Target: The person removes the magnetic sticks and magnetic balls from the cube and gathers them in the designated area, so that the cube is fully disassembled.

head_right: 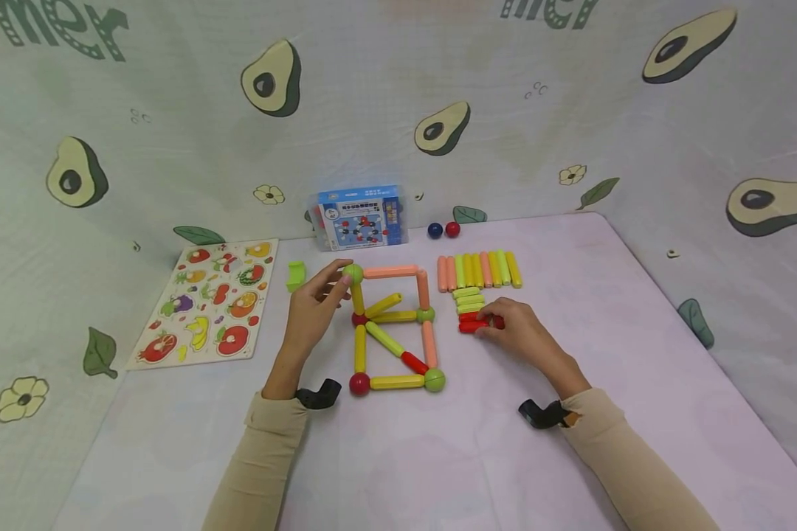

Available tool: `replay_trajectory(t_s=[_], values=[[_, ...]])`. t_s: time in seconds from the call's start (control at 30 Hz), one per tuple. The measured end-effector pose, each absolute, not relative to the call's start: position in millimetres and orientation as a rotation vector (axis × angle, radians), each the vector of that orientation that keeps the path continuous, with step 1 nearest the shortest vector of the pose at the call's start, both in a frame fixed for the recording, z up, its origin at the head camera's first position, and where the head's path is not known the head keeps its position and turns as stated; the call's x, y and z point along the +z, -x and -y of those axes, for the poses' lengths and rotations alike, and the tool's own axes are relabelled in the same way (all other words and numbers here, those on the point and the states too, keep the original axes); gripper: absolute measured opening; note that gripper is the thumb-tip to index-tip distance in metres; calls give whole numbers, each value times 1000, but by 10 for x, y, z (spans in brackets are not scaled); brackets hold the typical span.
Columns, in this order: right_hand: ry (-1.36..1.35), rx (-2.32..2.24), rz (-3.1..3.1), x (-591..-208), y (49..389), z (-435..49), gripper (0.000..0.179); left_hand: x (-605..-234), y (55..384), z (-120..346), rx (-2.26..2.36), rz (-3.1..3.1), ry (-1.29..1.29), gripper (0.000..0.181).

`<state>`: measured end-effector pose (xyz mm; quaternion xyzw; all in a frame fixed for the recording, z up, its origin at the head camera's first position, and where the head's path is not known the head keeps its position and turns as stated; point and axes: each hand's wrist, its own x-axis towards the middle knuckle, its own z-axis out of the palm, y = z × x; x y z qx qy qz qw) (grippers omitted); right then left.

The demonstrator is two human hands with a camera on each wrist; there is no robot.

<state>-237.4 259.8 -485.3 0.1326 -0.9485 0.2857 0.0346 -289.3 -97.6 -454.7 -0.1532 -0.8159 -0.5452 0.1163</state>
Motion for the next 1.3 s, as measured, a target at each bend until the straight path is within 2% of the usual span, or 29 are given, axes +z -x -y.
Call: replay_trajectory(t_s=[0.2, 0.3, 0.53, 0.67, 0.87, 1.07, 1.3], values=[[-261, 889, 2943, -4927, 2430, -2591, 27, -4536, 2915, 988, -1582, 2386, 464, 38], [-175, 946, 2986, -4913, 2439, -2583, 35, -4530, 2919, 990, -1586, 2381, 468, 38], [-276, 1070, 2922, -4753, 2439, -2659, 28, -4518, 2926, 999, -1584, 2388, 452, 39], [-311, 1004, 2875, -4690, 2546, -2733, 33, -4509, 2925, 1014, -1585, 2388, 448, 40], [-241, 850, 2819, -4563, 2814, -2784, 47, -4528, 2931, 1010, -1589, 2391, 455, 40], [-202, 864, 2836, -4462, 3197, -2788, 42, -4554, 2902, 998, -1593, 2395, 445, 40], [-112, 940, 2914, -4464, 3636, -2762, 46, -4574, 2880, 956, -1610, 2389, 450, 39]])
